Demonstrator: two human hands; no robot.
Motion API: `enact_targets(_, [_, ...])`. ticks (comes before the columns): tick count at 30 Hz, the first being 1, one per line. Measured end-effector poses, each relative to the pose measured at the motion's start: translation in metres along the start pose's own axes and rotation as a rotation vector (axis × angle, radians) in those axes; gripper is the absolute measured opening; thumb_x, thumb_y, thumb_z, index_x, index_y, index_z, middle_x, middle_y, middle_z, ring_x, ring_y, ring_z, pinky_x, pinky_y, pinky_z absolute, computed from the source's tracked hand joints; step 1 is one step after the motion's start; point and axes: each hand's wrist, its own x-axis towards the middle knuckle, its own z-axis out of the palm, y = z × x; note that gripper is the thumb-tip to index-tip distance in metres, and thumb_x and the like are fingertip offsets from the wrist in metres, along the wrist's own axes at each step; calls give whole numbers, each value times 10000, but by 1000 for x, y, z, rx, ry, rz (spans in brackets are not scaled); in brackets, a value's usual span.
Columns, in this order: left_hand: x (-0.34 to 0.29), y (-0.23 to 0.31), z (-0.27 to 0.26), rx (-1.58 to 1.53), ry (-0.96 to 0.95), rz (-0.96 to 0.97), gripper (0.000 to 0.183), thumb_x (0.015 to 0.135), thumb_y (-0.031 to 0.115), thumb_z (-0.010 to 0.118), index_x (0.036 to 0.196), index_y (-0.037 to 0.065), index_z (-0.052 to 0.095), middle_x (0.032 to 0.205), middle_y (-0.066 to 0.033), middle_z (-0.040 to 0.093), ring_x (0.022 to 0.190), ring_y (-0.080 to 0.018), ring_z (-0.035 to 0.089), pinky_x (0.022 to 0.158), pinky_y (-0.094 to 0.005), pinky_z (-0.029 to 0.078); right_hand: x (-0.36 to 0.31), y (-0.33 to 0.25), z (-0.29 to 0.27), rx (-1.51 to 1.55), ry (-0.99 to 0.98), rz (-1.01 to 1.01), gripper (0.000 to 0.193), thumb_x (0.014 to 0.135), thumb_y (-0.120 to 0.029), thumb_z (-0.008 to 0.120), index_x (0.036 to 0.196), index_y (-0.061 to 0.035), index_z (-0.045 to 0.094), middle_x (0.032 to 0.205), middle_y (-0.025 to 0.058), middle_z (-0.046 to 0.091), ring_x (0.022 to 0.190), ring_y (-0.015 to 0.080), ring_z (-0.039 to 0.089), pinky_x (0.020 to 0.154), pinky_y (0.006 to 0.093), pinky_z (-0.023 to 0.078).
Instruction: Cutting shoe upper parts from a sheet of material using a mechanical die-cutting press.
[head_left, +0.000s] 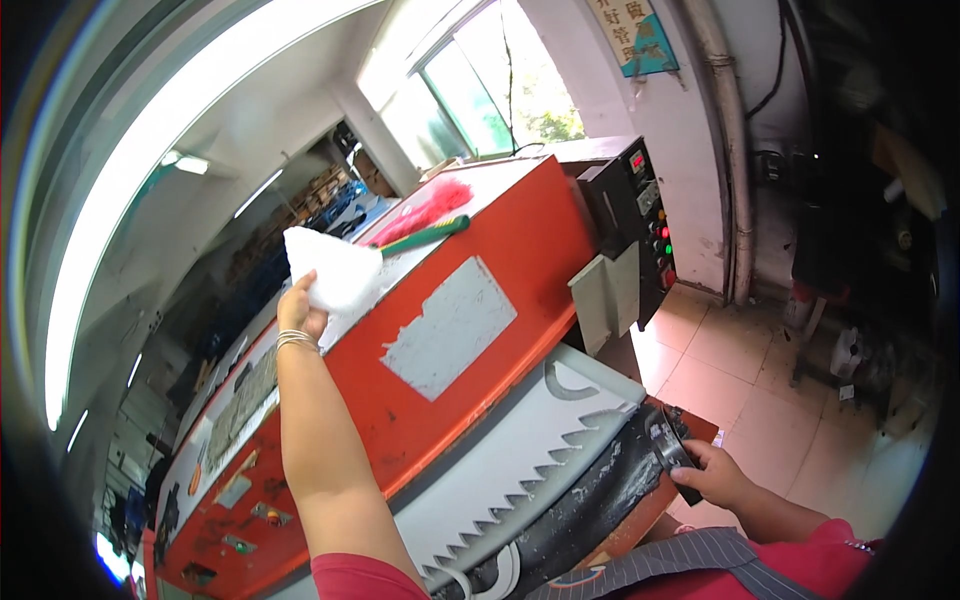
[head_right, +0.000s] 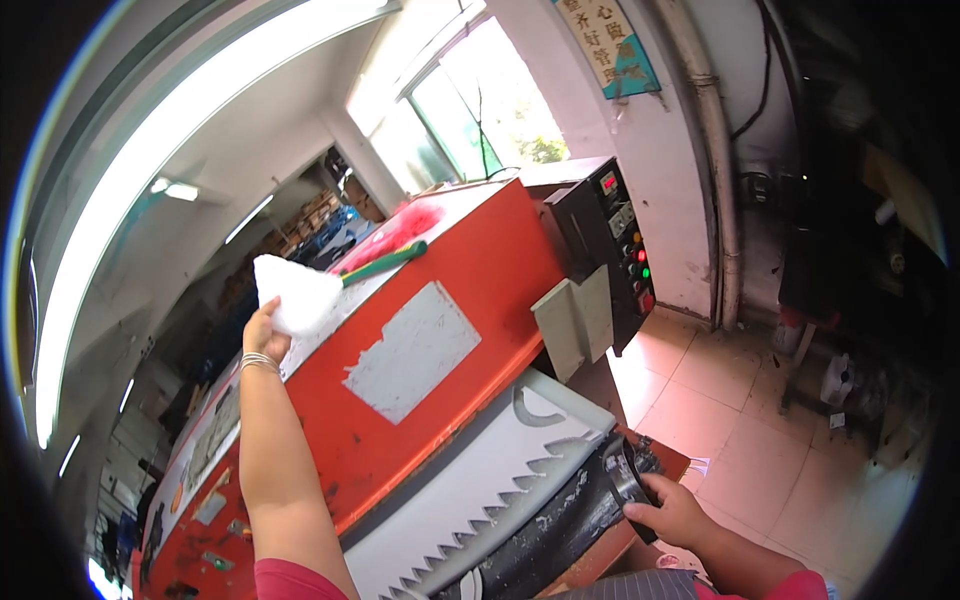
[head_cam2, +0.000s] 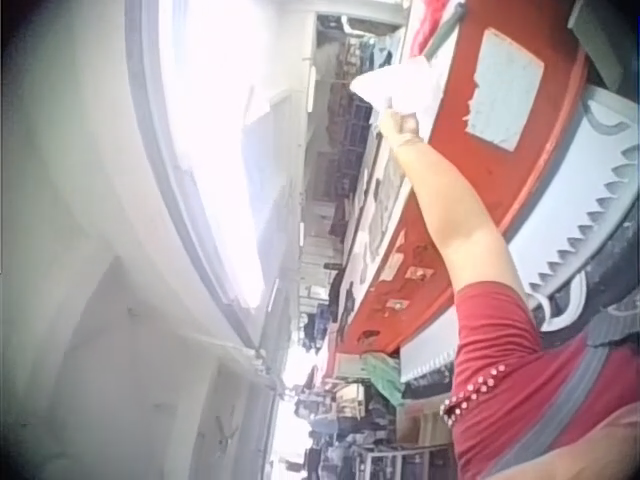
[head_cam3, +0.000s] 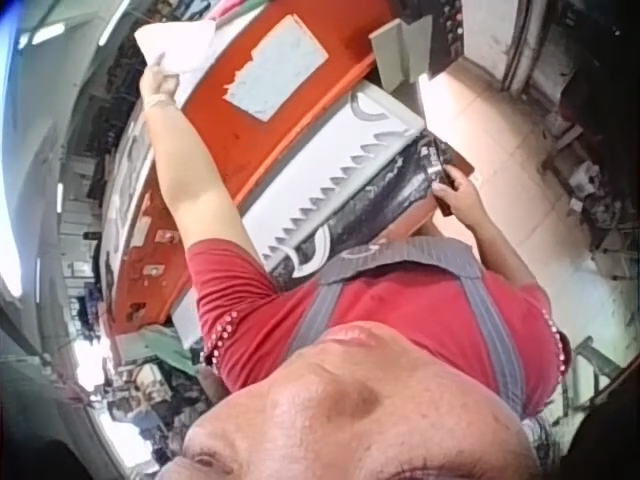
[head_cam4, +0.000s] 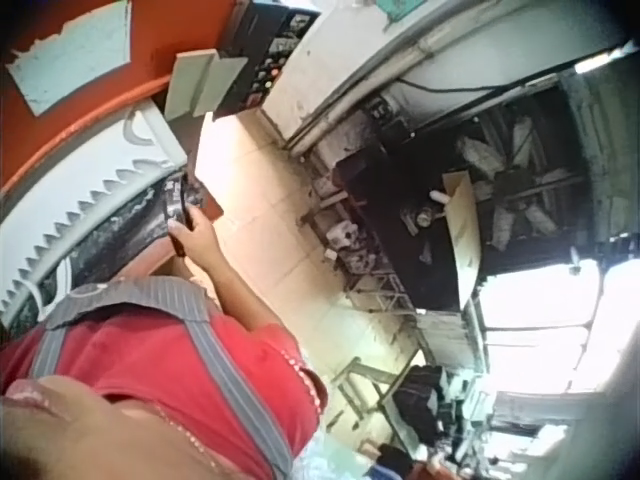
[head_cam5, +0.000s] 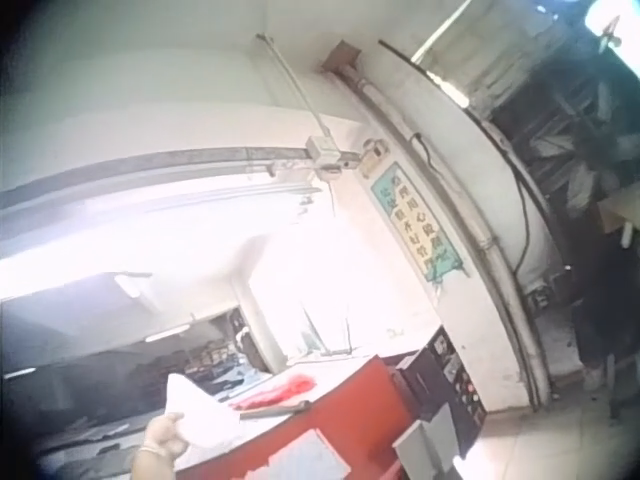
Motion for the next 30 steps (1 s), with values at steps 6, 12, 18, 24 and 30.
enact_targets(6, [-150,-31,32,-324,-76,288,500,884,98,510,1336,-26,335,1326,-165,448,1233,-306,443,1035,-485,369,42,-58,27,-498,-87,-590,615,836,-245,639,1318,50,397,1147,185,510,1089,286,496,948,342,371])
enact_targets(12, [-288,-140,37,-555,37,67,509,906,92,458,1383,21,297,1379,-162,401,1280,-318,391,1086,-492,291,74,-110,117,-593,-73,-1160,585,824,-255,643,1278,47,433,1086,214,522,985,353,510,875,401,423])
enact_targets(18, [-348,-158,41,-759,-68,-70,592,927,454,393,1380,76,343,1354,-115,450,1221,-280,449,1046,-446,322,109,-83,176,-646,-209,-1115,519,812,-248,637,1200,57,477,969,199,531,923,351,522,792,405,446])
enact_targets(24, [-368,-202,10,-598,175,76,679,861,568,427,1330,77,409,1247,-111,526,1137,-278,513,978,-411,395,94,-11,206,-513,-427,-800,515,837,-288,607,1185,70,480,891,200,512,835,352,513,743,410,430])
enact_targets(30, [-377,-226,-18,-668,206,-54,639,857,564,370,1257,79,486,1116,-129,599,1007,-283,593,878,-414,478,77,23,200,-526,-466,-771,487,843,-277,601,1191,42,482,884,191,502,838,345,503,748,403,417])
